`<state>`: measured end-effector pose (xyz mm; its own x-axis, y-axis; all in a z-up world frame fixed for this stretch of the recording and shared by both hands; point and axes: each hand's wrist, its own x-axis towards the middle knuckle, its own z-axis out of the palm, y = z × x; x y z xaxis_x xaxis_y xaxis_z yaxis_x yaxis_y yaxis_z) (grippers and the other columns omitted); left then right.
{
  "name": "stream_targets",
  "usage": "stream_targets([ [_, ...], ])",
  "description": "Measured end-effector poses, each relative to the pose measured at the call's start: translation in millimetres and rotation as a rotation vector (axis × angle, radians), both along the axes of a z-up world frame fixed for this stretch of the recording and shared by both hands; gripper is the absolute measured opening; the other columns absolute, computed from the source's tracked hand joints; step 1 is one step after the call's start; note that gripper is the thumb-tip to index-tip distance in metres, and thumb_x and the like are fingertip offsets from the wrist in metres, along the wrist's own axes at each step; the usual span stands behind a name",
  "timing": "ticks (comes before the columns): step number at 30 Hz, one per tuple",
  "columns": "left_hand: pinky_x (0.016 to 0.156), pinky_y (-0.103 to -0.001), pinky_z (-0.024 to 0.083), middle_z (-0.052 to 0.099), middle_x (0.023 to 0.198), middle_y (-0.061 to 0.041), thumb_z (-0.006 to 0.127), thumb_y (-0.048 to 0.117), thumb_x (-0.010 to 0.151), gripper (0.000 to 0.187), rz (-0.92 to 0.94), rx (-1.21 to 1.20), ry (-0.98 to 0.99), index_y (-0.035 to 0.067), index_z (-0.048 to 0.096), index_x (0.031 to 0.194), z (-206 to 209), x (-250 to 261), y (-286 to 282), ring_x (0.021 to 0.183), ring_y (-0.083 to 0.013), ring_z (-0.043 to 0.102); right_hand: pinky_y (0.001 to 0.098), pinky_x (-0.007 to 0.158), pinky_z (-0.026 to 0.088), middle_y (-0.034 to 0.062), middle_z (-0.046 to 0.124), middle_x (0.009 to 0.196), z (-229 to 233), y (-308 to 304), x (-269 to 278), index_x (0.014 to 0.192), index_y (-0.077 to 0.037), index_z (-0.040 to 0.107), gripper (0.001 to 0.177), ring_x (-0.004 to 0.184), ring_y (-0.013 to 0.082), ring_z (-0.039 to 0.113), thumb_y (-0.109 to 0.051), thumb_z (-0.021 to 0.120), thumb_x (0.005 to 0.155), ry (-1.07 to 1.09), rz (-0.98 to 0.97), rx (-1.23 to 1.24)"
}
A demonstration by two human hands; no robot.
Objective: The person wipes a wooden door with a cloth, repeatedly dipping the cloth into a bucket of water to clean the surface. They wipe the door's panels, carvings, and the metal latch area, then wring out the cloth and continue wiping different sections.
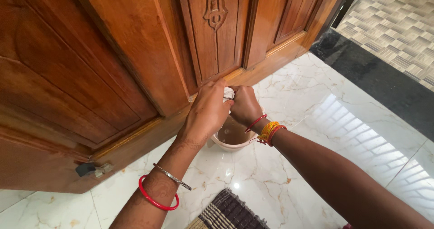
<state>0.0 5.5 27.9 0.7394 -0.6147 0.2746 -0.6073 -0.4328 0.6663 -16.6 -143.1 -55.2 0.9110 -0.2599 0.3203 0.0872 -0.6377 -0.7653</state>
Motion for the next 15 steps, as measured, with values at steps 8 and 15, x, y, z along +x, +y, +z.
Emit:
stream_targets([
  [8,0.092,-0.047,0.051,0.065,0.116,-0.026,0.075,0.006,0.081,0.031,-0.008,-0.006,-0.029,-0.005,0.061,0.107,8.9,-6.8,5.9,0.113,-0.0435,0.061,0.0388,0.072,0.058,0.0249,0.072,0.083,12.2,7.3,-6.1,0.097,0.002,0.074,0.023,0.086,0.0395,0.073,-0.006,0.07,0.076,-0.069,0.042,0.061],
  [15,0.092,-0.048,0.051,0.067,0.117,-0.026,0.078,0.004,0.078,0.032,-0.037,-0.072,-0.125,-0.004,0.064,0.105,7.4,-7.3,8.1,0.113,-0.044,0.062,0.0379,0.073,0.058,0.0254,0.073,0.085,5.9,3.2,-7.4,0.105,0.0,0.075,0.031,0.085,0.0374,0.074,-0.004,0.069,0.075,-0.046,0.006,0.029],
])
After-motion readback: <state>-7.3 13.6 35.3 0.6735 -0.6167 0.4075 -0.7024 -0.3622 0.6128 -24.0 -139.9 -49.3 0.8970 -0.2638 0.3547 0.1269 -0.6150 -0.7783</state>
